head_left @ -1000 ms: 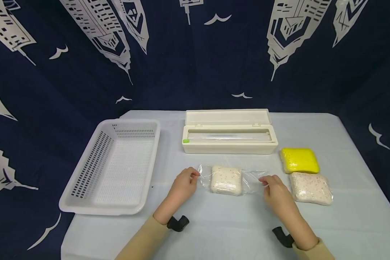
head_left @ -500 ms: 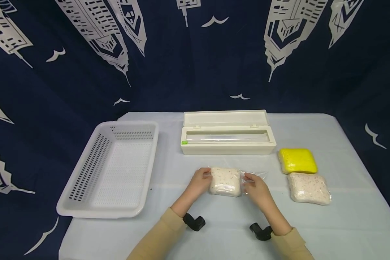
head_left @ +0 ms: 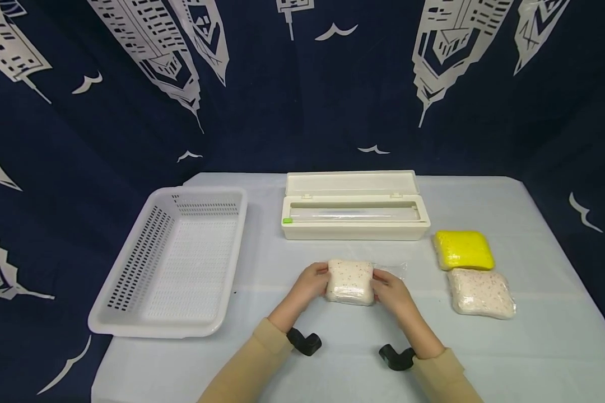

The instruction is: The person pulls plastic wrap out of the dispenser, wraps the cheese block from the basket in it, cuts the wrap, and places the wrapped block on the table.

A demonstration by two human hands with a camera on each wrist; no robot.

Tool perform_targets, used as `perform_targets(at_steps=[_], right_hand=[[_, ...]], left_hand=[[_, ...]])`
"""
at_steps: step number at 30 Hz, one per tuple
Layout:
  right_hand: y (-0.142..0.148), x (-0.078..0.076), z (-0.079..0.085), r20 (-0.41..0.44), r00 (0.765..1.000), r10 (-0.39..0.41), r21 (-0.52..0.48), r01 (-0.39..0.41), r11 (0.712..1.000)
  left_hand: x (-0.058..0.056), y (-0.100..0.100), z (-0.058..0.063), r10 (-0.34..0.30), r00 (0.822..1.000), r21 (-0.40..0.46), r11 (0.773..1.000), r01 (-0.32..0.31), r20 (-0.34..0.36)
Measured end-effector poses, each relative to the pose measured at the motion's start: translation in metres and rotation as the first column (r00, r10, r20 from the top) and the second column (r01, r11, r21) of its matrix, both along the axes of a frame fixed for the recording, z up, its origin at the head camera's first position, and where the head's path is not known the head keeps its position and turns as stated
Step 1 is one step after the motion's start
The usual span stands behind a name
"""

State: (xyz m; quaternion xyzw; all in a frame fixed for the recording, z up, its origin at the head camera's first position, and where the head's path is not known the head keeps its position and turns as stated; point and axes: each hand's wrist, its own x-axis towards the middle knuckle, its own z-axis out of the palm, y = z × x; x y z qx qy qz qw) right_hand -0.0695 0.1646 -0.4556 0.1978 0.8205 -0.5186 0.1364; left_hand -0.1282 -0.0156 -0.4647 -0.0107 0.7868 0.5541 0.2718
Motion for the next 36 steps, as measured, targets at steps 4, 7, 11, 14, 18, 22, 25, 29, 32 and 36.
perform_targets(at_steps=[4, 7, 11, 14, 18, 22, 25, 29, 32, 36], right_hand=[[0.0, -0.002, 0.0, 0.015, 1.0, 0.002, -0.011, -0.002, 1.0], [0.005, -0.002, 0.003, 0.028, 1.0, -0.01, -0.058, 0.011, 0.998], [0.014, 0.001, 0.007, 0.031, 0.999, -0.035, -0.094, 0.038, 0.995], [0.017, 0.003, 0.007, 0.035, 0.999, -0.032, -0.11, 0.035, 0.993], [0.017, 0.001, 0.005, 0.044, 0.999, -0.014, -0.14, 0.02, 0.99], [0.017, -0.002, 0.004, 0.06, 0.998, 0.001, -0.139, 0.007, 0.99], [0.018, -0.004, 0.006, 0.071, 0.997, 0.016, -0.143, -0.005, 0.99], [0.019, -0.006, 0.011, 0.049, 0.999, -0.014, -0.14, 0.021, 0.99], [0.018, -0.006, 0.018, 0.005, 0.998, -0.066, -0.141, 0.066, 0.988], [0.018, -0.004, 0.028, -0.053, 0.99, -0.133, -0.156, 0.123, 0.98]], left_hand=[[-0.002, -0.001, 0.001, -0.013, 0.999, 0.025, 1.0, 0.012, 0.039], [-0.004, -0.004, 0.001, -0.009, 0.998, 0.038, 0.999, 0.006, 0.066], [-0.004, -0.009, 0.003, 0.026, 0.997, 0.022, 0.999, -0.027, 0.067], [-0.004, -0.01, 0.003, 0.034, 0.997, 0.009, 0.999, -0.035, 0.067], [-0.005, -0.008, 0.001, -0.003, 0.996, 0.022, 1.0, 0.001, 0.084], [-0.006, -0.005, 0.001, -0.024, 0.994, 0.032, 0.999, 0.021, 0.104], [-0.007, -0.006, 0.003, -0.03, 0.994, 0.036, 0.999, 0.026, 0.107], [-0.007, -0.007, 0.008, 0.003, 0.998, 0.091, 0.996, -0.009, 0.065], [-0.007, -0.008, 0.013, 0.057, 0.998, 0.186, 0.981, -0.055, -0.001], [-0.003, -0.009, 0.019, 0.119, 0.99, 0.257, 0.962, -0.096, -0.078]])
